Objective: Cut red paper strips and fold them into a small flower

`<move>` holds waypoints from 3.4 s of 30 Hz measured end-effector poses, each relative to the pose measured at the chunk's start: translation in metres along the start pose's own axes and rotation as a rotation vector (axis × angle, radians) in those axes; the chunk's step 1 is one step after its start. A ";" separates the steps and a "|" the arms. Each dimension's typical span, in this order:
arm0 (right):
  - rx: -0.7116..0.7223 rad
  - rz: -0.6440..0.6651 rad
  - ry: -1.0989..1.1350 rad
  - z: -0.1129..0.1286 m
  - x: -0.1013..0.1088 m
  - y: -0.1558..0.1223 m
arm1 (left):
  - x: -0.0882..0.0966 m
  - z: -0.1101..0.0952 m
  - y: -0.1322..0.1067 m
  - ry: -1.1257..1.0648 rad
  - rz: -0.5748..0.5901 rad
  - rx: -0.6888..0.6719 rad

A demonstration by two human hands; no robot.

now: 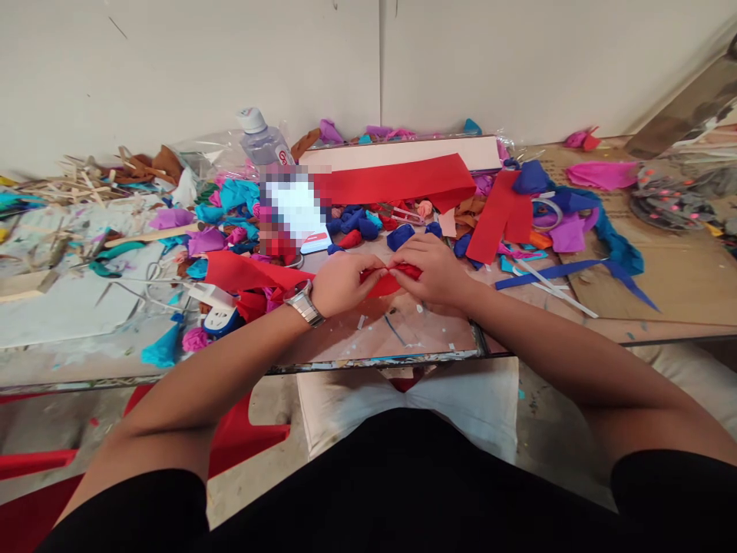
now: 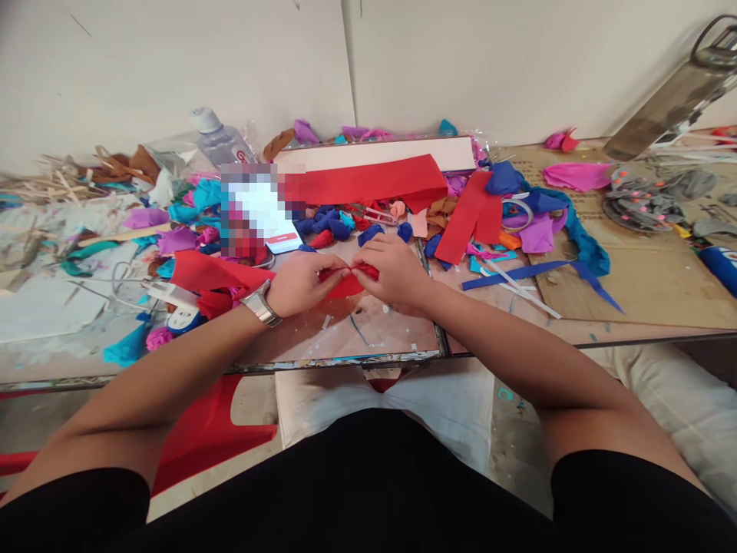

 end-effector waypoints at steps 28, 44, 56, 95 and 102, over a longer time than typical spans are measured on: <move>-0.021 -0.005 0.095 -0.002 -0.005 0.000 | -0.004 0.001 0.000 0.035 0.039 0.003; -0.003 0.028 0.051 -0.001 -0.006 0.000 | -0.008 0.004 0.002 -0.008 0.096 0.002; -0.019 0.031 0.077 -0.002 -0.006 0.000 | -0.008 0.008 0.004 -0.165 0.153 -0.016; 0.164 -0.077 0.130 0.009 0.004 -0.001 | -0.012 0.016 0.008 -0.686 0.341 0.033; 0.139 -0.082 0.062 0.010 0.003 0.000 | -0.014 0.018 0.008 -0.654 0.321 0.055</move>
Point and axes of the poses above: each hand's wrist, its own y-axis towards the middle knuckle, its own x-axis out of the back of the hand, z = x × y, the point moved 7 cm from there along y, towards the middle knuckle, and after that the axes turned 9 degrees about z, right-handed, at the moved point
